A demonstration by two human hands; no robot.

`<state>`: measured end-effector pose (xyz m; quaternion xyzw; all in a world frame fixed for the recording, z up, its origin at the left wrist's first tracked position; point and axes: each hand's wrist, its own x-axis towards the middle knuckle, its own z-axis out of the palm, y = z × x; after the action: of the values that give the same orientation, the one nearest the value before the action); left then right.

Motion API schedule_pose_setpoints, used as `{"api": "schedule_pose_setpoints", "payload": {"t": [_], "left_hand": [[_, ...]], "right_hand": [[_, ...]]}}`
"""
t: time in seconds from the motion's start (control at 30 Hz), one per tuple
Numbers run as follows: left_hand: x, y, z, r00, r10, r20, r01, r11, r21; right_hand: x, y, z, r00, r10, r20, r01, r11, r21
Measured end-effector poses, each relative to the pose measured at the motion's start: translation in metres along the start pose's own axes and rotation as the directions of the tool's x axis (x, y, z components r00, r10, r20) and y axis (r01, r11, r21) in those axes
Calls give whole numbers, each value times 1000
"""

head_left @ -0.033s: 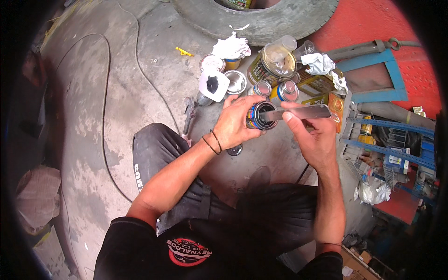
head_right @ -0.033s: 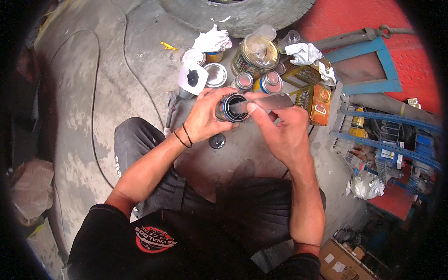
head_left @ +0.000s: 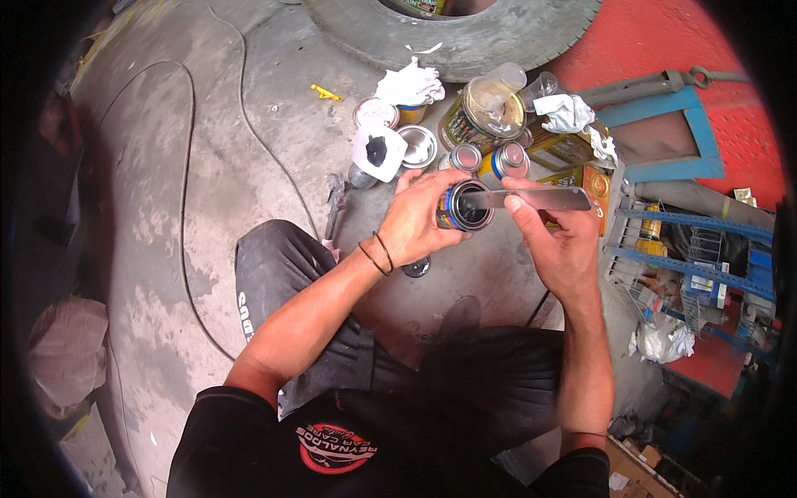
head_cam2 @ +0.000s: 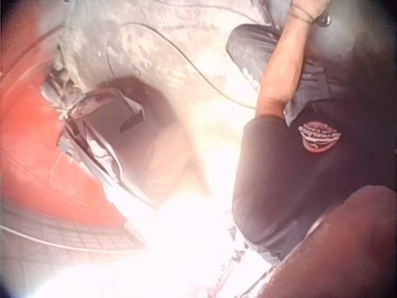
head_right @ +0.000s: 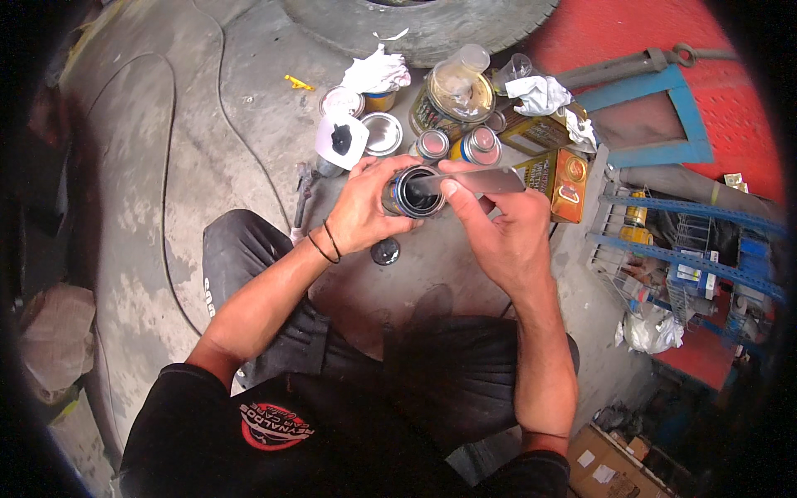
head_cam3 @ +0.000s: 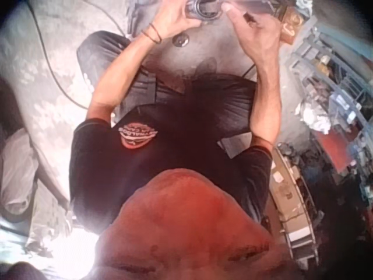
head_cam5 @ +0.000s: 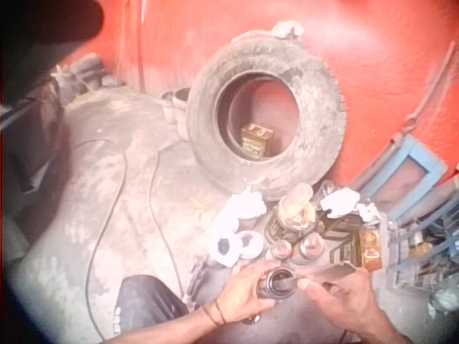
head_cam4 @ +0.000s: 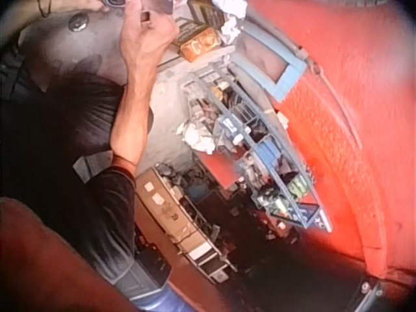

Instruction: The person mixes automotive paint by pouring black pigment and thinner into a small container and stirring the mixture with a metal spatula.

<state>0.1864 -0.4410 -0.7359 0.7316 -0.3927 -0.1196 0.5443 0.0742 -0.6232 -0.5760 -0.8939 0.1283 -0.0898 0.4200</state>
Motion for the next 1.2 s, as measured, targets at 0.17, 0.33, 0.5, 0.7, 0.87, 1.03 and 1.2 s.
{"api": "schedule_pose_setpoints", "payload": {"t": [0.17, 0.33, 0.5, 0.7, 0.87, 1.03, 1.2], "left_hand": [[3, 1, 0, 1000, -7, -4, 7, 1000, -31], [4, -4, 2, 999, 53, -12, -53, 998, -19], [0, -4, 1, 999, 16, 32, -16, 1000, -17], [1, -6, 4, 998, 22, 55, -22, 1000, 5], [2, -5, 7, 998, 17, 65, -17, 1000, 1], [1, -10, 11, 999, 4, 41, -3, 1000, -23], [4, -11, 10, 999, 9, 32, -8, 999, -42]], "right_hand": [[1, 2, 3, 988, -145, -50, 140, 985, -97], [5, 9, 2, 983, -183, 29, 183, 983, -9], [6, 0, -13, 966, -39, 254, 56, 997, -59], [8, 14, -17, 972, -196, 132, 214, 967, -136], [4, 2, -14, 983, -103, 149, 128, 977, -171], [3, 14, -10, 993, -62, 103, 59, 998, 32], [0, -2, -13, 990, 6, 144, 15, 989, -147]]}}
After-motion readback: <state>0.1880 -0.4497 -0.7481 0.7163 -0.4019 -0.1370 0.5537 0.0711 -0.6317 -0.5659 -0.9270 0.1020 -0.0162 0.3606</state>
